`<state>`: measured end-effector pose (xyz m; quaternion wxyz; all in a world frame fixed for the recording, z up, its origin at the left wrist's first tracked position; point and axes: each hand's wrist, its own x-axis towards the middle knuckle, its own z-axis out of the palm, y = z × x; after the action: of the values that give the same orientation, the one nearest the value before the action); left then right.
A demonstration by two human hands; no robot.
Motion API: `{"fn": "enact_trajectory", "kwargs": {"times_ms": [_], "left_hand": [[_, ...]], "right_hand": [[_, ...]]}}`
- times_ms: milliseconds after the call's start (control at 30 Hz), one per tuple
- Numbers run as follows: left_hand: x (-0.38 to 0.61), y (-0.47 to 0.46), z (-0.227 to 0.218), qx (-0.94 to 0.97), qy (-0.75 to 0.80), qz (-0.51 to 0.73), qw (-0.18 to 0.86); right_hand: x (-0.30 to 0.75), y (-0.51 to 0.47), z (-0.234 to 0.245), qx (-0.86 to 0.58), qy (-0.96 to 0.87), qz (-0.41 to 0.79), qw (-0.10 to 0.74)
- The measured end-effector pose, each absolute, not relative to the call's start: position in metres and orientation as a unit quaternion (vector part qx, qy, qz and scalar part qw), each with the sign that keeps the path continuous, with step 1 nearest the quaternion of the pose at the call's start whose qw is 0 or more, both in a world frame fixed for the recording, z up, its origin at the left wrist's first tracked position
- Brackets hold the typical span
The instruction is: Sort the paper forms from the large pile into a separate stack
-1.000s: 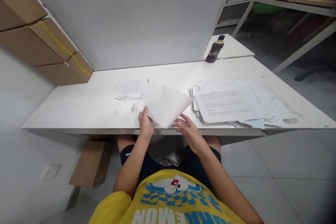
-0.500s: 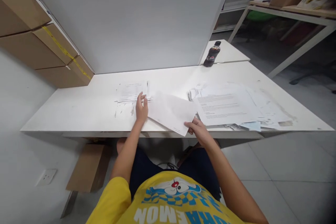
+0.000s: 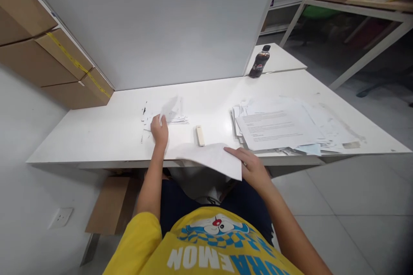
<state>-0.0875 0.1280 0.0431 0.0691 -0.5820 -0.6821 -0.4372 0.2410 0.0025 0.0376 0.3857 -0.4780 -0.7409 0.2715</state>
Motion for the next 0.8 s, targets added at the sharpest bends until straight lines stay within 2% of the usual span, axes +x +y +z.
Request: {"fn": "enact_trajectory", "kwargs": {"times_ms": [67,100,167,267,400,533,700,800], "left_hand": [[-0.073,0.091,0.051,-0.513,-0.665,-0.538,0.073],[-0.063,0.069,0.054,-0.513,-0.658,-0.546,0.070],[-0.040,0.022,0.053,-0.573,-0.628,-0.519,0.092],[-0.007,-0.035,0.043,-0.739,-0.541,-0.389,0.098],[0.011,-0.063,0.020,-0.833,-0.485,-0.255,0.082],[0.006,-0.055,0.003,-0.880,-0.438,-0.171,0.064],[0.001,-0.046,-0.003,-0.895,-0.379,-0.218,0.085],[0.006,-0.050,-0.002,-0.893,-0.363,-0.254,0.074]], "right_hand": [[0.239,-0.001,0.032,-0.483,-0.776,0.210,0.347],[0.237,-0.003,0.027,-0.490,-0.786,0.187,0.328],[0.231,-0.007,0.015,-0.503,-0.794,0.161,0.300],[0.219,-0.015,0.000,-0.516,-0.786,0.178,0.289],[0.207,-0.023,-0.008,-0.517,-0.740,0.271,0.333],[0.207,-0.022,-0.016,-0.499,-0.683,0.371,0.384],[0.211,-0.022,-0.023,-0.487,-0.457,0.552,0.499],[0.213,-0.027,-0.017,-0.452,-0.320,0.637,0.536]]}}
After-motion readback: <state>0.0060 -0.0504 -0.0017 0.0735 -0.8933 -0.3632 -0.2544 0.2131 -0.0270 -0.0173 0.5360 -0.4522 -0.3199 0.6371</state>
